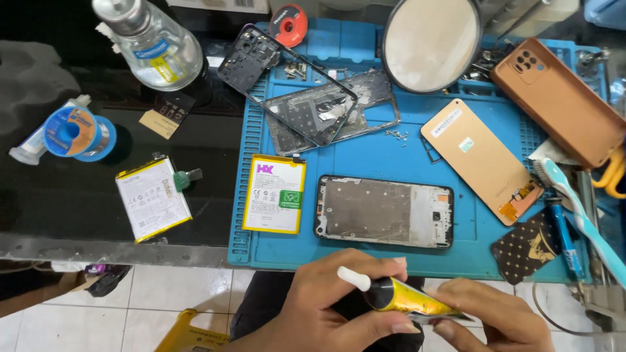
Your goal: Cleaning a mobile phone frame with a toothbrush and applying adhesive from a tube to the edges for reassembly.
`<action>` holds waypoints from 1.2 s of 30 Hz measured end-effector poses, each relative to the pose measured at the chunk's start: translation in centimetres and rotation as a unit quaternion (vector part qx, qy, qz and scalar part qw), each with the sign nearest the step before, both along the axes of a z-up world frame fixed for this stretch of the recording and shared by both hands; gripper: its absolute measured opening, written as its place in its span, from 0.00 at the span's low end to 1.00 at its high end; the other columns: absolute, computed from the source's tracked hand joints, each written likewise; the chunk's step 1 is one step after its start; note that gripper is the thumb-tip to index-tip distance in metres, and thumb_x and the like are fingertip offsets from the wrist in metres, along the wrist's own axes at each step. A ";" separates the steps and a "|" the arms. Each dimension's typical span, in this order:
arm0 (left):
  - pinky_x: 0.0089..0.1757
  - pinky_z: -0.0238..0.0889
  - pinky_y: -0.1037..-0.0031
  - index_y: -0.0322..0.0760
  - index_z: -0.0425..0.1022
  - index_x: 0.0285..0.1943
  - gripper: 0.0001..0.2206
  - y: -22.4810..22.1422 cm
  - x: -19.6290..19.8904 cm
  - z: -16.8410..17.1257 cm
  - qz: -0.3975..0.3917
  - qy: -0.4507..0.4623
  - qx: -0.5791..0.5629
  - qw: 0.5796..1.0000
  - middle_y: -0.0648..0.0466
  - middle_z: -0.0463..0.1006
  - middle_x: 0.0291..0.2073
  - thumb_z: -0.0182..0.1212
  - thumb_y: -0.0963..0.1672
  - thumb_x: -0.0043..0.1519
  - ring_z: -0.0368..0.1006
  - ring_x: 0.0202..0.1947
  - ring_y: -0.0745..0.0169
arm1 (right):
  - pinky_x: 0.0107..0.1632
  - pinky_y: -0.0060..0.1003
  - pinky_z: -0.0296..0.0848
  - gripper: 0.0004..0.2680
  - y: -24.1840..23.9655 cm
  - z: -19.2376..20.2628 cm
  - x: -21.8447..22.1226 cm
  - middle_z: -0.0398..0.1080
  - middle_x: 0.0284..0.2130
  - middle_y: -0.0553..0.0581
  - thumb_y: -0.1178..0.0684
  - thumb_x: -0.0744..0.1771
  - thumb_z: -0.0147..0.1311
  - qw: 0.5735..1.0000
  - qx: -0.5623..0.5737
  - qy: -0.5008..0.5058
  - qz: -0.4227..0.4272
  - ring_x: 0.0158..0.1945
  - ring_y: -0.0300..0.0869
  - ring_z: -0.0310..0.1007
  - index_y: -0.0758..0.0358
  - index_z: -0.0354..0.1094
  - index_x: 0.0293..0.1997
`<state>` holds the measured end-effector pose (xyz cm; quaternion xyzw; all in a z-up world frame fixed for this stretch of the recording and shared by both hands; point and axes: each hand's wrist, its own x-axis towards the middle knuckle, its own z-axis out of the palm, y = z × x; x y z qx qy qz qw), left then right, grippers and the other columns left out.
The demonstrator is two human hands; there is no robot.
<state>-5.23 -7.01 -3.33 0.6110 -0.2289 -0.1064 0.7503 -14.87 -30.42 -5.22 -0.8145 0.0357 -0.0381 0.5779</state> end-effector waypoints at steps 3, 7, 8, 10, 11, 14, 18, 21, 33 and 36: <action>0.47 0.75 0.70 0.36 0.74 0.61 0.20 -0.3 0.7 0.5 -0.034 -0.096 0.067 0.993 0.48 0.82 0.53 0.68 0.47 0.62 0.80 0.45 0.57 | 0.43 0.33 0.84 0.14 1.3 1.9 0.8 0.86 0.39 0.54 0.58 0.59 0.66 0.997 -0.076 0.025 -0.014 0.40 0.39 0.87 0.60 0.79 0.49; 0.49 0.73 0.68 0.34 0.74 0.60 0.22 -1.0 1.7 0.3 -0.030 -0.222 0.100 0.969 0.48 0.82 0.48 0.67 0.50 0.62 0.80 0.45 0.54 | 0.45 0.39 0.82 0.12 -0.8 0.9 0.1 0.84 0.41 0.53 0.55 0.63 0.61 0.993 -0.106 0.042 0.005 0.43 0.42 0.84 0.57 0.77 0.52; 0.49 0.73 0.68 0.34 0.74 0.60 0.22 -1.0 1.6 0.8 -0.031 -0.222 0.100 0.969 0.48 0.82 0.48 0.67 0.50 0.62 0.80 0.45 0.54 | 0.45 0.39 0.82 0.12 -0.7 1.0 0.1 0.84 0.41 0.53 0.55 0.63 0.61 0.994 -0.105 0.042 0.005 0.43 0.42 0.84 0.57 0.77 0.52; 0.54 0.72 0.68 0.36 0.70 0.65 0.22 -0.7 1.4 1.6 -0.080 -0.063 0.044 0.994 0.46 0.79 0.55 0.66 0.46 0.63 0.80 0.53 0.53 | 0.43 0.37 0.83 0.13 -0.2 1.1 0.2 0.84 0.41 0.55 0.58 0.61 0.64 0.995 -0.094 -0.029 -0.023 0.38 0.42 0.83 0.62 0.76 0.50; 0.54 0.72 0.68 0.36 0.70 0.65 0.22 -0.7 1.4 1.4 -0.078 -0.061 0.046 0.994 0.46 0.79 0.55 0.66 0.46 0.63 0.80 0.53 0.53 | 0.43 0.37 0.83 0.13 -0.1 1.0 0.1 0.84 0.41 0.55 0.58 0.61 0.64 0.995 -0.092 -0.028 -0.021 0.38 0.42 0.83 0.62 0.76 0.50; 0.47 0.74 0.70 0.39 0.77 0.55 0.14 -0.5 1.5 1.0 -0.048 -0.040 0.030 0.998 0.50 0.83 0.48 0.65 0.48 0.64 0.80 0.45 0.59 | 0.35 0.34 0.83 0.15 -0.1 0.8 0.0 0.84 0.34 0.57 0.57 0.60 0.65 0.996 -0.058 -0.062 -0.014 0.31 0.42 0.81 0.64 0.76 0.50; 0.49 0.78 0.71 0.41 0.80 0.51 0.10 0.5 1.8 1.0 -0.088 0.065 0.002 0.994 0.48 0.85 0.48 0.68 0.45 0.61 0.83 0.50 0.56 | 0.30 0.32 0.72 0.16 -0.5 0.7 0.0 0.84 0.27 0.58 0.60 0.58 0.66 0.997 -0.006 -0.078 -0.018 0.26 0.41 0.72 0.66 0.76 0.50; 0.46 0.81 0.71 0.42 0.82 0.51 0.09 1.3 1.7 0.9 -0.110 0.119 0.009 0.987 0.48 0.84 0.46 0.67 0.43 0.61 0.83 0.50 0.57 | 0.30 0.34 0.70 0.17 -1.6 0.1 -0.5 0.84 0.27 0.60 0.62 0.57 0.67 0.994 0.065 -0.076 -0.037 0.26 0.43 0.70 0.68 0.77 0.50; 0.36 0.77 0.72 0.31 0.81 0.44 0.11 0.7 0.6 -1.2 0.016 -0.150 0.040 0.988 0.48 0.84 0.38 0.73 0.43 0.57 0.79 0.33 0.60 | 0.26 0.48 0.88 0.13 -4.1 -4.3 -4.0 0.79 0.38 0.75 0.63 0.59 0.64 0.958 0.241 0.051 -0.150 0.30 0.64 0.82 0.78 0.78 0.46; 0.35 0.76 0.72 0.31 0.79 0.48 0.10 0.9 0.5 -1.5 0.018 -0.181 0.012 0.983 0.46 0.82 0.39 0.71 0.38 0.60 0.79 0.33 0.58 | 0.24 0.44 0.89 0.13 -4.8 -4.4 -4.1 0.79 0.38 0.74 0.61 0.61 0.64 0.958 0.248 0.036 -0.141 0.30 0.65 0.82 0.78 0.78 0.46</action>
